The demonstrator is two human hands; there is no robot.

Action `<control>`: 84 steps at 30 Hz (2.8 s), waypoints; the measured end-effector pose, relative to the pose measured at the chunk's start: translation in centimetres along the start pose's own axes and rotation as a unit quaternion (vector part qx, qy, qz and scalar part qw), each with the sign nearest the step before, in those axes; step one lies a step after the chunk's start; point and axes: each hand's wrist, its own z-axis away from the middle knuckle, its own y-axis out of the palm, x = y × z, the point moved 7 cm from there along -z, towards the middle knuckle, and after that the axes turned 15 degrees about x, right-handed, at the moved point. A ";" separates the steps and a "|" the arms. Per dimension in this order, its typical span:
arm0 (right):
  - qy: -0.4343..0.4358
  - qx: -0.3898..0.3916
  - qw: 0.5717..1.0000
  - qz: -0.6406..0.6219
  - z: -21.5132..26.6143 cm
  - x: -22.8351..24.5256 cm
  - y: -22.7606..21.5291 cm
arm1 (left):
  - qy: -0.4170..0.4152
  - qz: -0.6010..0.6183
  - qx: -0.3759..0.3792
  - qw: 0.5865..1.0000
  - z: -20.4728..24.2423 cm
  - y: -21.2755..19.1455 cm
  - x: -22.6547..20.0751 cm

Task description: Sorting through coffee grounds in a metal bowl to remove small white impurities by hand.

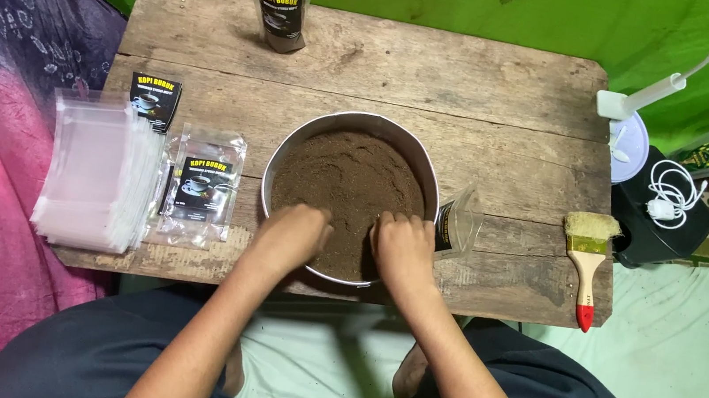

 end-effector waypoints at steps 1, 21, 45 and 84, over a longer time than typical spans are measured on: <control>-0.002 0.000 1.000 0.001 -0.1 0.1 -0.3 | -0.001 0.002 -0.001 1.000 -0.2 0.4 -0.4; 0.024 0.159 0.951 -0.265 -0.1 -0.1 -5.9 | 0.024 0.119 -0.077 0.990 0.1 -2.1 -0.5; 0.032 0.198 0.917 -0.346 0.0 0.0 -7.2 | 0.045 0.142 -0.126 0.981 0.8 -2.6 -1.1; 0.027 0.125 0.921 -0.369 0.2 -0.4 -10.1 | 0.018 0.213 -0.159 0.964 1.7 -3.5 -0.2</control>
